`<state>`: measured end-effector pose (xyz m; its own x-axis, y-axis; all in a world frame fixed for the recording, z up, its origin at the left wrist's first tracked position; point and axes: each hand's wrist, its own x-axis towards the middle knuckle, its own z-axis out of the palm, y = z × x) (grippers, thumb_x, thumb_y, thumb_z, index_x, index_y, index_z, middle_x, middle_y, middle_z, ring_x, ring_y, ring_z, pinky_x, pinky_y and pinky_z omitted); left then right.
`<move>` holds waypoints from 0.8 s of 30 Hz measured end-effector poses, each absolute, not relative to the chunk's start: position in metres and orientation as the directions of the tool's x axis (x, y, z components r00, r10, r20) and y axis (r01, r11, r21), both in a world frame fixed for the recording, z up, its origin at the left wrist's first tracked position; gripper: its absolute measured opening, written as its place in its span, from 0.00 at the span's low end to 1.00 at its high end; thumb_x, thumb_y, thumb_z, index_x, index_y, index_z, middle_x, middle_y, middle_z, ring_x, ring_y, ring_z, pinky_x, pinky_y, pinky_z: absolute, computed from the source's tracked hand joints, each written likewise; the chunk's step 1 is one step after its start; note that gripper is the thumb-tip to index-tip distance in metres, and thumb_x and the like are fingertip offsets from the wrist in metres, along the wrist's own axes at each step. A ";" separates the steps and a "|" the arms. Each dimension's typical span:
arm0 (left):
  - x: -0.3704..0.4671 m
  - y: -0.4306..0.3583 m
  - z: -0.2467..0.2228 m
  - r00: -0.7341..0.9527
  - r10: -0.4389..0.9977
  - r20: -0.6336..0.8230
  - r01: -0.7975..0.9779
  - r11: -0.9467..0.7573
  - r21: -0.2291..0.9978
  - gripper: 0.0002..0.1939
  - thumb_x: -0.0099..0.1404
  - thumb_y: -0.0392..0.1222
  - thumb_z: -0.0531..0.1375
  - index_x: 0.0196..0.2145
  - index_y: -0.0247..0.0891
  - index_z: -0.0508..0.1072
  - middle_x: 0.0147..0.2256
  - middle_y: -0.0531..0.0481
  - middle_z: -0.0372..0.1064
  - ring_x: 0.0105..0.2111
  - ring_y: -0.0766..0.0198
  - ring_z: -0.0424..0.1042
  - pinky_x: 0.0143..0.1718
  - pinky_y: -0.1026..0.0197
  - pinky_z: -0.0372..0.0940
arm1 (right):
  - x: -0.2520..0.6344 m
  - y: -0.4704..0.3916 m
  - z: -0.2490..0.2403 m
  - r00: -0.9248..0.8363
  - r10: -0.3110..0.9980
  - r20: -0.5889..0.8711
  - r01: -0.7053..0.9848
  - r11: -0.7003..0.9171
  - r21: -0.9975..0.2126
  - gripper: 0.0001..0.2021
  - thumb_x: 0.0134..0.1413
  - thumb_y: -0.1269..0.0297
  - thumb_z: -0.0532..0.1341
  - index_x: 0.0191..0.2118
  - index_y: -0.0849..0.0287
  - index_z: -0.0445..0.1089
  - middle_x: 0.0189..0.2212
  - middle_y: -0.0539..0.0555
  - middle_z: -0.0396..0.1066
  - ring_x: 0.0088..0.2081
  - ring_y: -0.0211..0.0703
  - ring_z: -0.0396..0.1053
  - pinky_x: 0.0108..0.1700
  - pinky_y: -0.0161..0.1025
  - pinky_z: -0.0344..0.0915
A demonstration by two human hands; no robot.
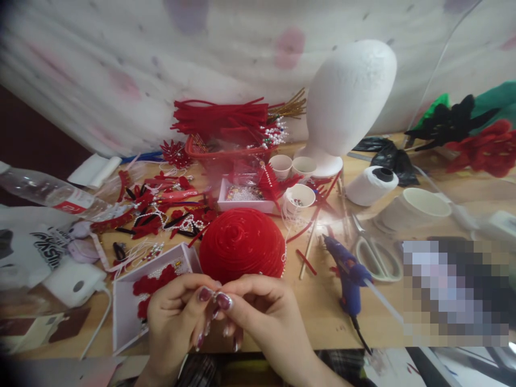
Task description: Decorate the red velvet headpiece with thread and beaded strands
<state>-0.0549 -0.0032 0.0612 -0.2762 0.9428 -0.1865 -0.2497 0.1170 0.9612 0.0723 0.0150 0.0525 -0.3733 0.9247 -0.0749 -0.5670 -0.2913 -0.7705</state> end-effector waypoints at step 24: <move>-0.065 -0.004 0.038 -0.095 0.983 -0.155 -0.330 0.116 0.937 0.15 0.58 0.54 0.69 0.26 0.39 0.80 0.09 0.57 0.60 0.08 0.77 0.48 0.11 0.74 0.48 | 0.076 0.005 0.055 -0.326 0.943 -0.070 -0.424 -0.212 -0.881 0.03 0.56 0.66 0.71 0.37 0.53 0.82 0.24 0.50 0.76 0.22 0.30 0.71 0.25 0.21 0.69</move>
